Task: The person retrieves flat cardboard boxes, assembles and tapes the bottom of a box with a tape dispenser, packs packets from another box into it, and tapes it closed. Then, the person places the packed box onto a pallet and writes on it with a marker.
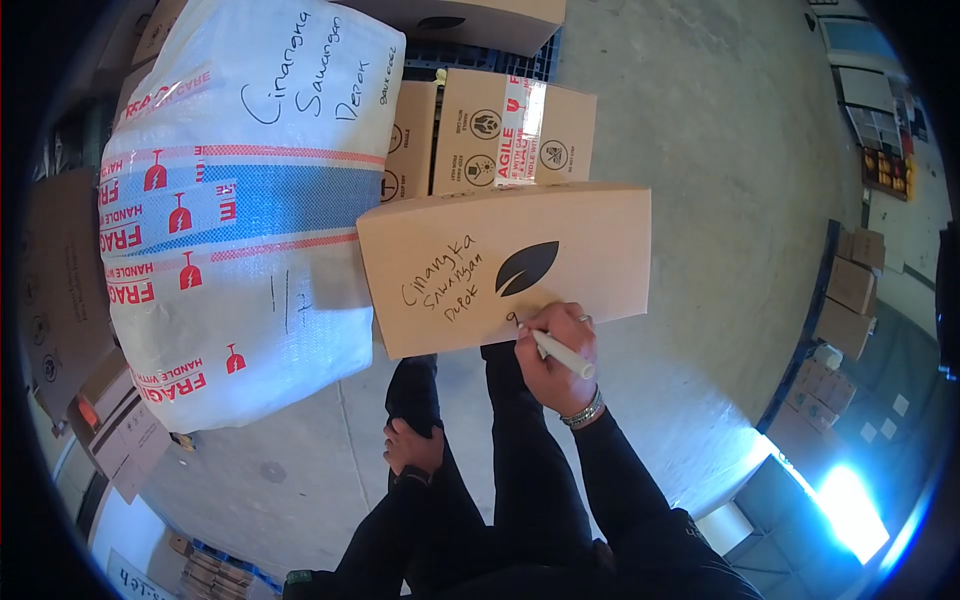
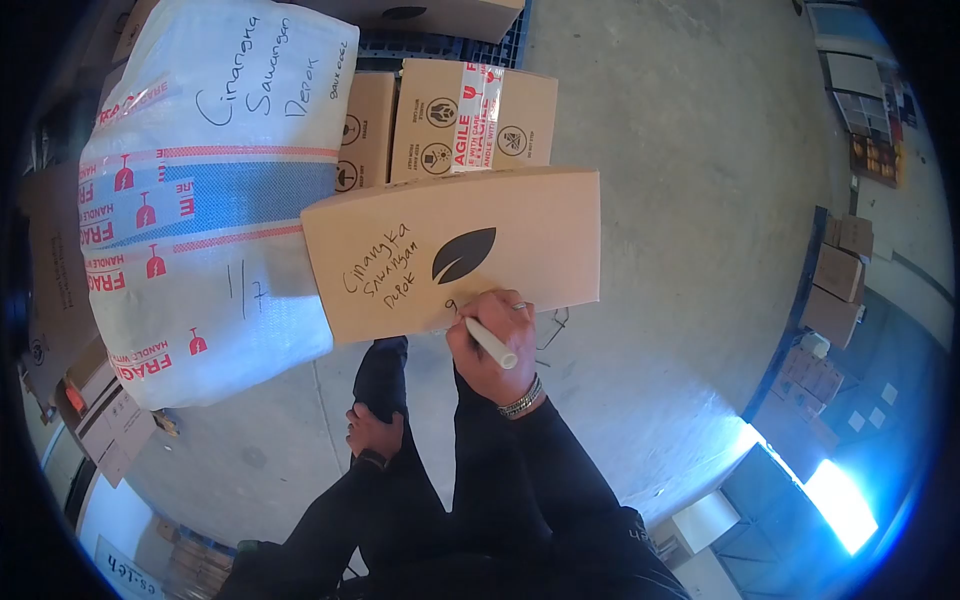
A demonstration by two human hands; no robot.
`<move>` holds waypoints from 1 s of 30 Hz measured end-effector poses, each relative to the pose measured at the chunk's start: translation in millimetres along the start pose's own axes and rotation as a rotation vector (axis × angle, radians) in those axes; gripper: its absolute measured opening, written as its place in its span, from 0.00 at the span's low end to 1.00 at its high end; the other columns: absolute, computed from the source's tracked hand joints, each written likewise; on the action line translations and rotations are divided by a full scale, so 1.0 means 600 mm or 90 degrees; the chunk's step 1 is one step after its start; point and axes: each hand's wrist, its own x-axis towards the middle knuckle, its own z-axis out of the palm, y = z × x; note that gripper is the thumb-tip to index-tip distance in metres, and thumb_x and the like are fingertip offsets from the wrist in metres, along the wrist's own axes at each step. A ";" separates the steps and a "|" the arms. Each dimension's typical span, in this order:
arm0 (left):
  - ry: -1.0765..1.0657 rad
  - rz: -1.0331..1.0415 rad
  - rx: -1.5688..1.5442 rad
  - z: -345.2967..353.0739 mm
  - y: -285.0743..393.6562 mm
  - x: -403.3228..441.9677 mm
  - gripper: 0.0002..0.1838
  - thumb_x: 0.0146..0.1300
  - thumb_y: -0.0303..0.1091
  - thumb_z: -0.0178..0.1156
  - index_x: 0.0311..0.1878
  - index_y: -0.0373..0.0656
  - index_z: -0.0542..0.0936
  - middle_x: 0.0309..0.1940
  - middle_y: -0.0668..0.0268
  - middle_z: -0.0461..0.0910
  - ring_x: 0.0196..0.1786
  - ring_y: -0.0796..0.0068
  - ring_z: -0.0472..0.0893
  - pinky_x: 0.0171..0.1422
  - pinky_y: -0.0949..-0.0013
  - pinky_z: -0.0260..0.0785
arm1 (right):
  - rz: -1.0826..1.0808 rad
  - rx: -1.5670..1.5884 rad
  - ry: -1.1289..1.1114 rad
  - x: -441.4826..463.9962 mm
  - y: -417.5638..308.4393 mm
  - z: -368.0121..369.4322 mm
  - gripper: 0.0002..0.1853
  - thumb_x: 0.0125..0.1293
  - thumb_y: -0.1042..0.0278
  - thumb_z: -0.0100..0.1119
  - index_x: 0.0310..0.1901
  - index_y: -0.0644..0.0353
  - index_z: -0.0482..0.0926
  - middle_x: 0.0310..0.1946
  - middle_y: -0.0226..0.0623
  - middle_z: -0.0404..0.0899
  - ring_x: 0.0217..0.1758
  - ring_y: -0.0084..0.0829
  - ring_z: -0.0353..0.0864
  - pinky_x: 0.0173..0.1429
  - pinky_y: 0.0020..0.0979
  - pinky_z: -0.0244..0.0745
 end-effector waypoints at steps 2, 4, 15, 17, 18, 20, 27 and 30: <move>0.008 0.002 -0.003 -0.001 0.000 -0.001 0.35 0.56 0.55 0.66 0.55 0.37 0.65 0.54 0.50 0.72 0.56 0.46 0.80 0.58 0.45 0.73 | -0.038 -0.027 -0.031 0.006 -0.003 -0.003 0.03 0.55 0.73 0.64 0.31 0.57 0.79 0.27 0.34 0.82 0.37 0.41 0.79 0.44 0.41 0.66; 0.007 -0.003 -0.003 0.002 0.002 -0.005 0.36 0.56 0.55 0.65 0.55 0.37 0.65 0.54 0.50 0.72 0.56 0.46 0.80 0.58 0.45 0.73 | -0.054 -0.008 -0.034 0.012 -0.019 -0.009 0.04 0.55 0.73 0.64 0.31 0.57 0.79 0.27 0.35 0.82 0.37 0.42 0.78 0.45 0.41 0.65; 0.012 0.005 0.002 0.000 0.002 -0.002 0.35 0.56 0.55 0.65 0.55 0.37 0.65 0.54 0.50 0.71 0.55 0.45 0.80 0.57 0.43 0.72 | 0.013 0.035 -0.007 -0.004 0.017 -0.021 0.05 0.55 0.73 0.66 0.33 0.57 0.79 0.29 0.33 0.82 0.41 0.40 0.78 0.48 0.41 0.63; 0.001 0.003 -0.001 -0.003 0.004 -0.004 0.35 0.56 0.55 0.65 0.55 0.37 0.65 0.53 0.49 0.71 0.55 0.45 0.80 0.57 0.43 0.72 | 0.027 0.044 -0.006 -0.003 0.017 -0.023 0.05 0.55 0.73 0.66 0.33 0.57 0.79 0.29 0.33 0.82 0.41 0.40 0.79 0.49 0.41 0.62; 0.001 0.002 0.000 -0.002 0.003 -0.004 0.35 0.56 0.55 0.65 0.55 0.37 0.65 0.53 0.49 0.71 0.55 0.45 0.80 0.57 0.43 0.72 | 0.023 0.045 -0.008 -0.003 0.018 -0.024 0.05 0.55 0.73 0.65 0.33 0.57 0.79 0.29 0.33 0.82 0.41 0.40 0.79 0.48 0.40 0.62; 0.004 0.001 0.002 0.000 0.004 -0.004 0.35 0.56 0.55 0.65 0.55 0.37 0.65 0.54 0.49 0.71 0.55 0.45 0.80 0.57 0.43 0.72 | 0.017 0.049 -0.009 -0.002 0.017 -0.023 0.05 0.55 0.73 0.65 0.33 0.57 0.79 0.29 0.33 0.82 0.41 0.40 0.78 0.48 0.40 0.62; 0.004 0.005 0.003 0.003 0.004 -0.004 0.35 0.56 0.56 0.65 0.54 0.37 0.65 0.54 0.49 0.71 0.56 0.45 0.80 0.58 0.43 0.72 | 0.012 0.034 -0.016 -0.004 0.019 -0.025 0.05 0.57 0.74 0.65 0.35 0.60 0.80 0.31 0.38 0.81 0.39 0.41 0.77 0.47 0.39 0.65; 0.009 0.007 0.005 0.002 0.005 -0.005 0.35 0.56 0.55 0.65 0.54 0.37 0.65 0.54 0.49 0.71 0.55 0.45 0.80 0.57 0.43 0.73 | 0.027 0.053 -0.003 -0.004 0.020 -0.024 0.05 0.56 0.72 0.65 0.34 0.58 0.80 0.29 0.35 0.81 0.39 0.41 0.77 0.47 0.41 0.63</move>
